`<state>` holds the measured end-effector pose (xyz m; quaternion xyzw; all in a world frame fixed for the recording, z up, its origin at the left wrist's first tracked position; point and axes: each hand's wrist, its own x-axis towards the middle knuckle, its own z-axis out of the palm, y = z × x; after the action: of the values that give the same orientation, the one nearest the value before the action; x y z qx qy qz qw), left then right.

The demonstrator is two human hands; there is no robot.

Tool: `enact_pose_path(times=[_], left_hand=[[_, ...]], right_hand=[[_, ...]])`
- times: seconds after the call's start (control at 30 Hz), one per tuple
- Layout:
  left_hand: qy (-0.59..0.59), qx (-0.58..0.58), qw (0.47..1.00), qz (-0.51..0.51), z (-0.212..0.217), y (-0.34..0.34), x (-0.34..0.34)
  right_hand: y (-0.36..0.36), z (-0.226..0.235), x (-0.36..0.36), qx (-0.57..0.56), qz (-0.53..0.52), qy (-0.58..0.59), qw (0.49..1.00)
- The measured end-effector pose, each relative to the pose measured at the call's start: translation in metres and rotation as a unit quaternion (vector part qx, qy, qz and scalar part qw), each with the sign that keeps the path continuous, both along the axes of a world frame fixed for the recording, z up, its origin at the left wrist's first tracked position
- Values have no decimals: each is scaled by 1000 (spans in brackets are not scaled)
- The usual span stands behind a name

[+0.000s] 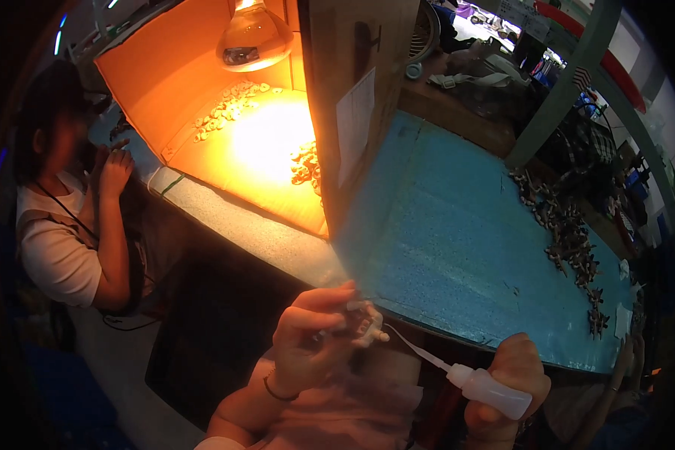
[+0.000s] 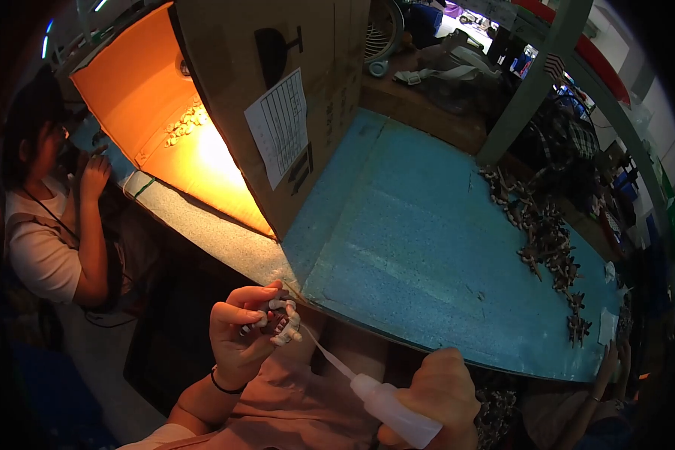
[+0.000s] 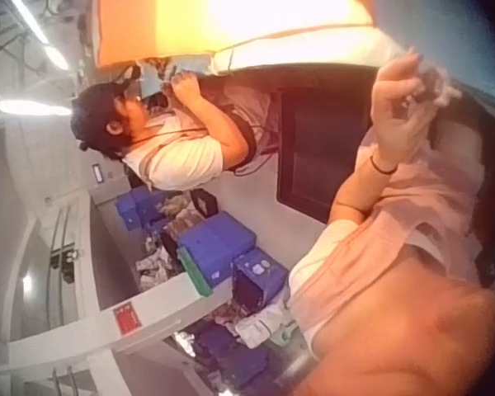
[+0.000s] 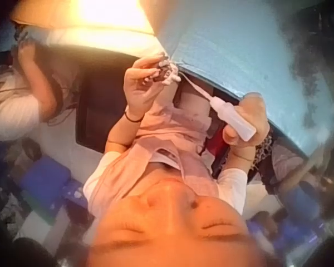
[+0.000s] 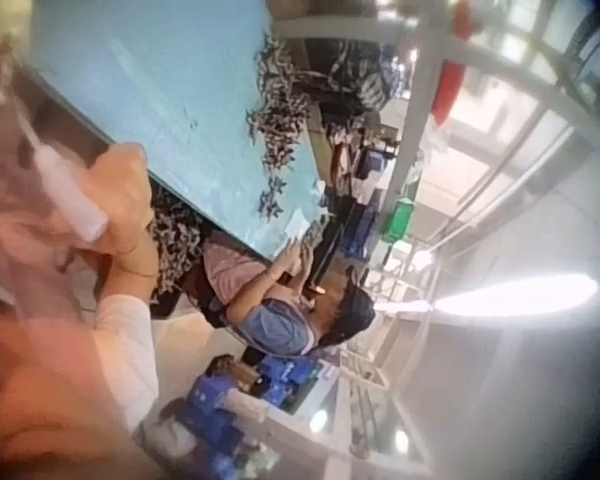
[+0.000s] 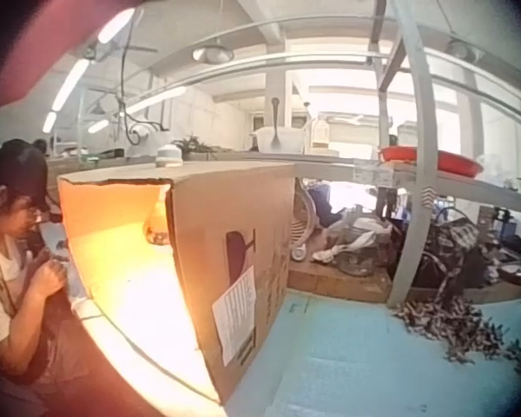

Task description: The person assembles figurines by applying liquid from a squeeze bottle onto figurine components and attaching parts together by hand.

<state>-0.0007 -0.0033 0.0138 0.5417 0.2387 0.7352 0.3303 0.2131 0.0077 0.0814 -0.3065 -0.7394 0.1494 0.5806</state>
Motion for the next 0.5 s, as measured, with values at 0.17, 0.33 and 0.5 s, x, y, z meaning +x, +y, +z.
enact_pose_path(times=[0.17, 0.33, 0.5], left_hand=[[-100, -51, 992, -54, -2, -7, -1], [-159, -69, 983, -52, -19, -17, -4], [-273, -104, 949, -118, -18, -32, -11]], right_hand=[[29, -15, -1, -193, -44, 142, 970], [99, -44, -5, -257, -58, 82, 961], [190, -80, 19, -302, -85, -106, 943]])
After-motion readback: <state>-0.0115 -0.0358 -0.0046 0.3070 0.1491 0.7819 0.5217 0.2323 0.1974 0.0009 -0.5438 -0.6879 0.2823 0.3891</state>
